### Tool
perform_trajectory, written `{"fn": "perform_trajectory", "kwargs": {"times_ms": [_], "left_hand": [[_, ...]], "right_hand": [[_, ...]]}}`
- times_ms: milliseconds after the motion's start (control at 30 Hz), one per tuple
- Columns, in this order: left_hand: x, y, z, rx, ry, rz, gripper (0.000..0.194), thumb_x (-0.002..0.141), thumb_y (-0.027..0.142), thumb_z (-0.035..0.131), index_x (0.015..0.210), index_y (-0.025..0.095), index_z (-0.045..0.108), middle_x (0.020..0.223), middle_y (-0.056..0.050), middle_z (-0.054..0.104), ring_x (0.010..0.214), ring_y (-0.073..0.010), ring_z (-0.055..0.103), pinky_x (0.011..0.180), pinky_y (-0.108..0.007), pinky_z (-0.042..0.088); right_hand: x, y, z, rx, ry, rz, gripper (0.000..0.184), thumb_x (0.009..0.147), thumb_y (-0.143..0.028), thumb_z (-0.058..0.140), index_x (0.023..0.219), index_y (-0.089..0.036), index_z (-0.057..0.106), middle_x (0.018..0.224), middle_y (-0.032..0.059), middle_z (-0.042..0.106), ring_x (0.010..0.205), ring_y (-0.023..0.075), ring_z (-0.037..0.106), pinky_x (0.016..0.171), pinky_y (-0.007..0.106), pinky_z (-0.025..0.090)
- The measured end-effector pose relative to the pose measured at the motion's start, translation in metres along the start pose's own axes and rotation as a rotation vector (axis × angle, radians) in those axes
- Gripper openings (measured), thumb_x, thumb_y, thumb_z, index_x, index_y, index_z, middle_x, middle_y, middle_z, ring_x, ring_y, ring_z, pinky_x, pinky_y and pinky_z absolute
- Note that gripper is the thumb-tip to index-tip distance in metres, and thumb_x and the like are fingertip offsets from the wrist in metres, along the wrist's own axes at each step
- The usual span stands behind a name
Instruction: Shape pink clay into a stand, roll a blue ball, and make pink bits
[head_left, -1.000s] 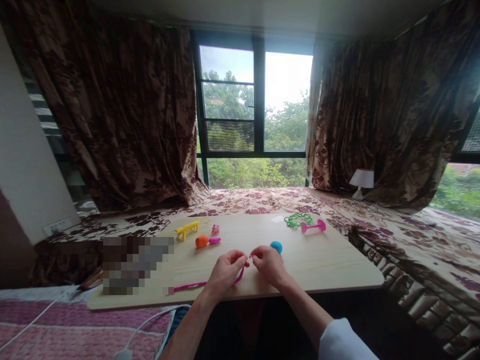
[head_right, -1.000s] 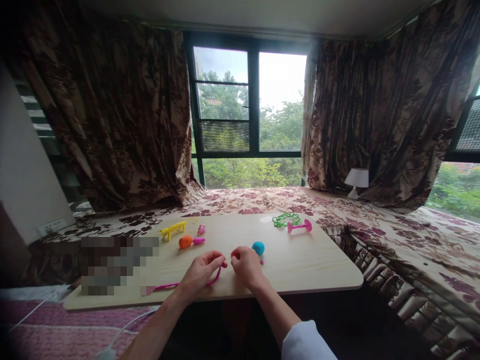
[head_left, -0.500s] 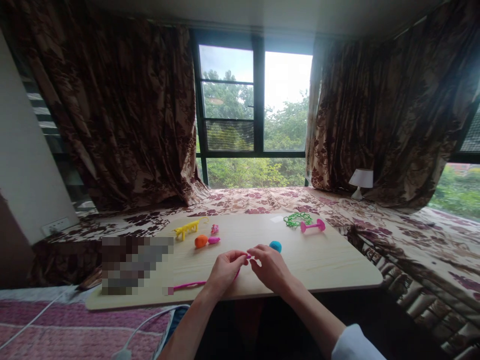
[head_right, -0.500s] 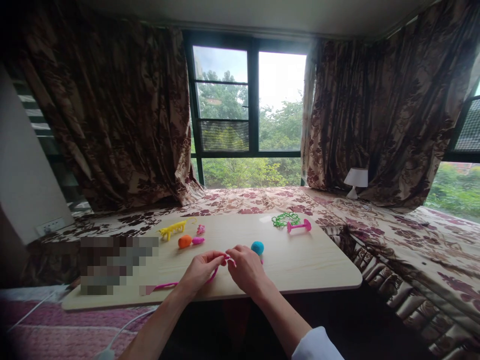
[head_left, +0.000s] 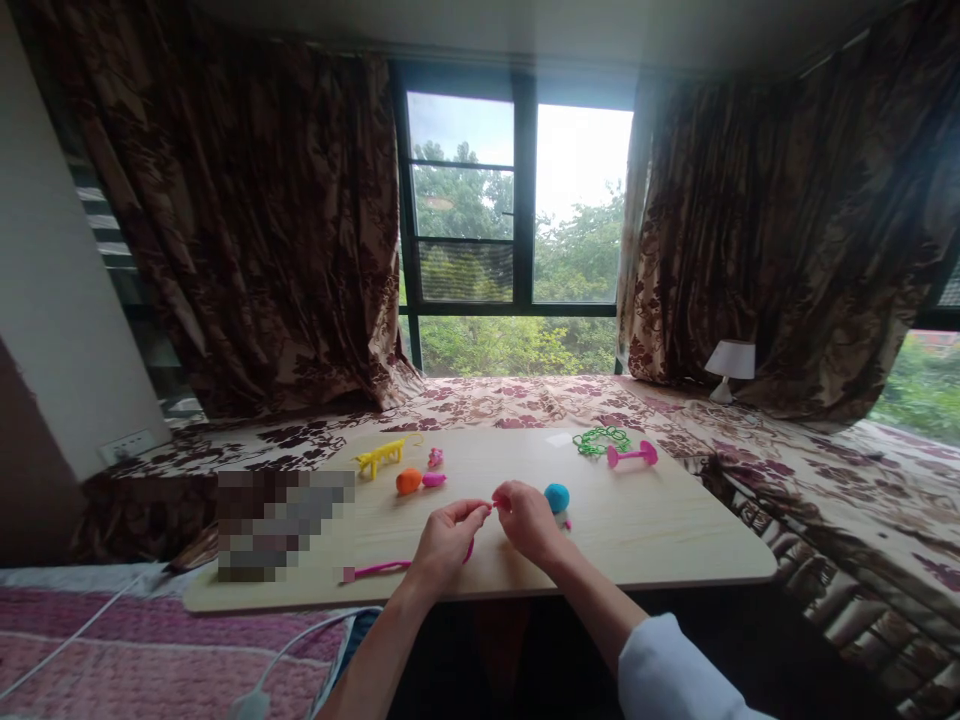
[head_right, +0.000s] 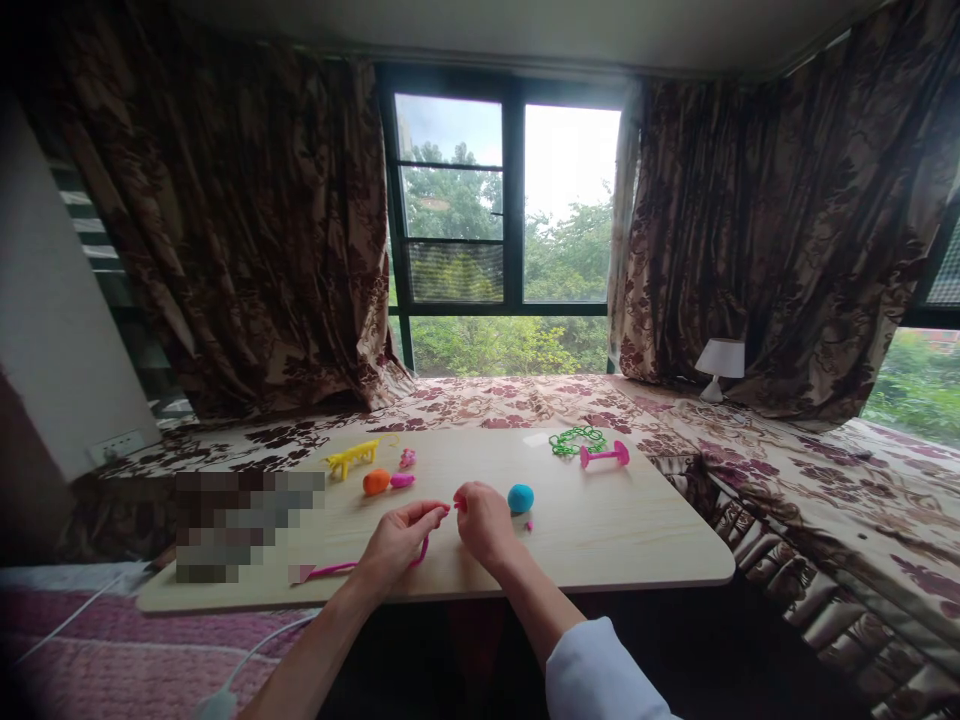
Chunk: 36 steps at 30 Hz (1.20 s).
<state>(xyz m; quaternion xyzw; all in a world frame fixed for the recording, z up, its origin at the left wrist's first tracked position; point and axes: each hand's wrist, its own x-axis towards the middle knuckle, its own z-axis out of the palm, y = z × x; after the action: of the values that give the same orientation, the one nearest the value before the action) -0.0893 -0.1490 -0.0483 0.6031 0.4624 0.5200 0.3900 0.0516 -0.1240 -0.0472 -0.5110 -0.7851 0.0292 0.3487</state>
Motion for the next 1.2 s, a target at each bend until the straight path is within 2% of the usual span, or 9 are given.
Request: {"fn": "perform_trajectory", "kwargs": {"times_ms": [200,367,467,633,767,933,1000,1100,1200], "left_hand": [[0.003,0.002,-0.001,-0.046,0.000,-0.043,0.032,0.063,0.036,0.065,0.087,0.015,0.069,0.079,-0.005,0.070,0.075,-0.0165,0.060,0.070,-0.025,0.042],[0.003,-0.002,0.002,-0.093,-0.037,-0.043,0.030,0.062,0.040,0.065,0.077,0.014,0.068,0.073,-0.004,0.069,0.071,-0.0173,0.060,0.068,-0.026,0.043],[0.003,-0.004,0.001,-0.108,-0.048,-0.042,0.029,0.063,0.039,0.065,0.077,0.013,0.068,0.072,-0.005,0.069,0.072,-0.0174,0.060,0.070,-0.026,0.043],[0.005,-0.007,-0.004,-0.109,-0.062,-0.046,0.030,0.065,0.040,0.063,0.077,0.013,0.069,0.071,-0.005,0.068,0.072,-0.0166,0.059,0.070,-0.026,0.043],[0.004,-0.012,-0.006,-0.086,-0.045,-0.052,0.031,0.067,0.043,0.061,0.073,0.014,0.068,0.068,-0.003,0.066,0.065,-0.0144,0.056,0.063,-0.023,0.041],[0.001,-0.008,-0.008,-0.043,-0.015,-0.034,0.030,0.066,0.043,0.061,0.075,0.015,0.068,0.065,-0.001,0.064,0.060,-0.0124,0.054,0.058,-0.022,0.039],[0.002,-0.006,-0.008,-0.038,-0.018,-0.027,0.030,0.065,0.042,0.062,0.077,0.015,0.069,0.068,-0.001,0.066,0.064,-0.0133,0.055,0.062,-0.022,0.040],[0.005,-0.006,-0.007,-0.040,-0.012,-0.027,0.030,0.064,0.041,0.064,0.079,0.015,0.068,0.072,-0.003,0.068,0.069,-0.0146,0.058,0.066,-0.023,0.042],[0.007,-0.009,-0.005,-0.040,-0.001,-0.023,0.029,0.063,0.041,0.066,0.076,0.015,0.067,0.069,-0.002,0.067,0.066,-0.0142,0.058,0.062,-0.023,0.042]], "right_hand": [[-0.003,-0.004,-0.014,0.022,-0.018,-0.112,0.028,0.074,-0.008,0.050,0.094,-0.020,0.065,0.095,0.0052,0.064,0.091,0.0184,0.055,0.081,0.027,0.039],[-0.019,-0.012,-0.032,0.056,-0.050,-0.186,0.024,0.077,-0.011,0.049,0.091,-0.024,0.063,0.091,0.0004,0.062,0.079,0.0114,0.057,0.070,0.019,0.041],[-0.024,-0.017,-0.036,0.049,-0.057,-0.213,0.020,0.078,-0.012,0.050,0.087,-0.023,0.063,0.089,0.0010,0.062,0.079,0.0119,0.057,0.070,0.020,0.040],[-0.023,-0.022,-0.030,0.027,-0.053,-0.204,0.017,0.083,-0.017,0.046,0.083,-0.019,0.063,0.085,0.0048,0.062,0.082,0.0157,0.056,0.074,0.025,0.038],[-0.015,-0.017,-0.012,0.040,-0.051,-0.122,0.023,0.086,-0.018,0.041,0.082,-0.020,0.063,0.081,0.0025,0.063,0.075,0.0122,0.057,0.068,0.021,0.039],[-0.004,-0.004,0.004,0.020,-0.033,-0.013,0.019,0.081,-0.013,0.045,0.084,-0.015,0.064,0.079,0.0060,0.064,0.073,0.0150,0.058,0.064,0.023,0.041],[-0.004,-0.001,0.003,0.009,-0.031,-0.027,0.019,0.076,-0.010,0.047,0.083,-0.015,0.065,0.082,0.0074,0.064,0.080,0.0176,0.057,0.069,0.025,0.040],[-0.008,-0.003,-0.006,0.024,-0.039,-0.089,0.027,0.072,-0.010,0.053,0.095,-0.019,0.063,0.091,0.0061,0.064,0.090,0.0187,0.054,0.078,0.026,0.039],[-0.013,-0.007,-0.014,0.062,-0.046,-0.135,0.028,0.074,-0.014,0.055,0.101,-0.023,0.060,0.096,0.0021,0.063,0.088,0.0143,0.055,0.076,0.022,0.039]]}}
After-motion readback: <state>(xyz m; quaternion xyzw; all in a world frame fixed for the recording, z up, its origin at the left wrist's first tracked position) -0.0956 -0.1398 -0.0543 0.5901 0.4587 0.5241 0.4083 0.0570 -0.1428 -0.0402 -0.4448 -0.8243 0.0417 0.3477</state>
